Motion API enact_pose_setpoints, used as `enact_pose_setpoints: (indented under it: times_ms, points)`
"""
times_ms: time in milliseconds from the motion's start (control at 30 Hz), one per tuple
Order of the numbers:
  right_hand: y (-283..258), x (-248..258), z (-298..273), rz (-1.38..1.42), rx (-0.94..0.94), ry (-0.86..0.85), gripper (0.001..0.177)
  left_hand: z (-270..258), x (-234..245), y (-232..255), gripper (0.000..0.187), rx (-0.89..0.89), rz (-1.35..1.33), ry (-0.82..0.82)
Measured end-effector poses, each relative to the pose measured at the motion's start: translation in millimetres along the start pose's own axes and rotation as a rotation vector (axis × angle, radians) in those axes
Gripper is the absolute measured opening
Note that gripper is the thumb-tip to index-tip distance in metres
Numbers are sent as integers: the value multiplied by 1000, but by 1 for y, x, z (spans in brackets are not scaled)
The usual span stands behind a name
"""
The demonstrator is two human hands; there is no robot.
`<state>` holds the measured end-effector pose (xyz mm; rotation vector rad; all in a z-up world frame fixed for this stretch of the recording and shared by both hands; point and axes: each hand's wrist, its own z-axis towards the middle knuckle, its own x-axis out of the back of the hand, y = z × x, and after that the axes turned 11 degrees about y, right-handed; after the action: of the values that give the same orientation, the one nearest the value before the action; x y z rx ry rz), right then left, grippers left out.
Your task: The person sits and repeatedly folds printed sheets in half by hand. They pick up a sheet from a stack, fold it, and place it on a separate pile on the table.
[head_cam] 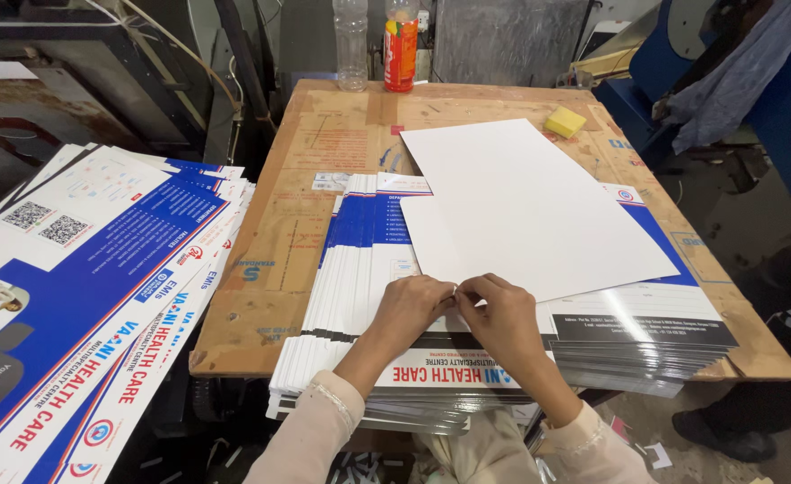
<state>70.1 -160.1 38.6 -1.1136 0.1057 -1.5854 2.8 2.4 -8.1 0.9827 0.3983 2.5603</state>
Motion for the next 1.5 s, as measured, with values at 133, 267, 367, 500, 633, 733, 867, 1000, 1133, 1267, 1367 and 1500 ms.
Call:
enact_pose_setpoints:
  times_ms: [133, 267, 367, 500, 633, 733, 867, 1000, 1133, 1267, 1367, 1500]
  points:
    - [15, -19, -1, -179, 64, 11, 11, 1, -3, -4, 8, 12, 13, 18]
    - [48, -13, -4, 102, -87, 71, 21, -1, -6, -5, 16, -27, 27, 51]
    - [89, 51, -41, -82, -345, 266, 20, 2, -4, -3, 27, -22, 82, 36]
    - [194, 178, -148, -395, -602, 439, 24, 4, 2, 6, 28, -45, 106, 50]
    - [294, 248, -201, -722, -526, -13, 30, 8, 8, 27, 25, -224, 139, 128]
    - [279, 246, -210, -808, -124, 97, 40, 11, 1, 54, 19, -261, 207, 56]
    - [168, 174, -196, -358, -237, 621, 13, 18, -15, 93, 9, -316, 363, -21]
    - [88, 97, -145, -134, -175, 506, 21, 22, -17, 121, 9, -310, 366, -85]
    - [47, 68, -102, -123, -75, 532, 16, 27, -14, 132, 4, -341, 414, -140]
    - [35, 65, -93, -175, -122, 522, 10, 27, -27, 135, 9, -325, 384, -169]
    - [63, 66, -82, -186, 33, 549, 14, 38, -29, 119, 23, -237, 274, -77]
    - [134, 76, -43, -261, -126, 447, 11, 66, -2, 37, 84, -140, 341, 245]
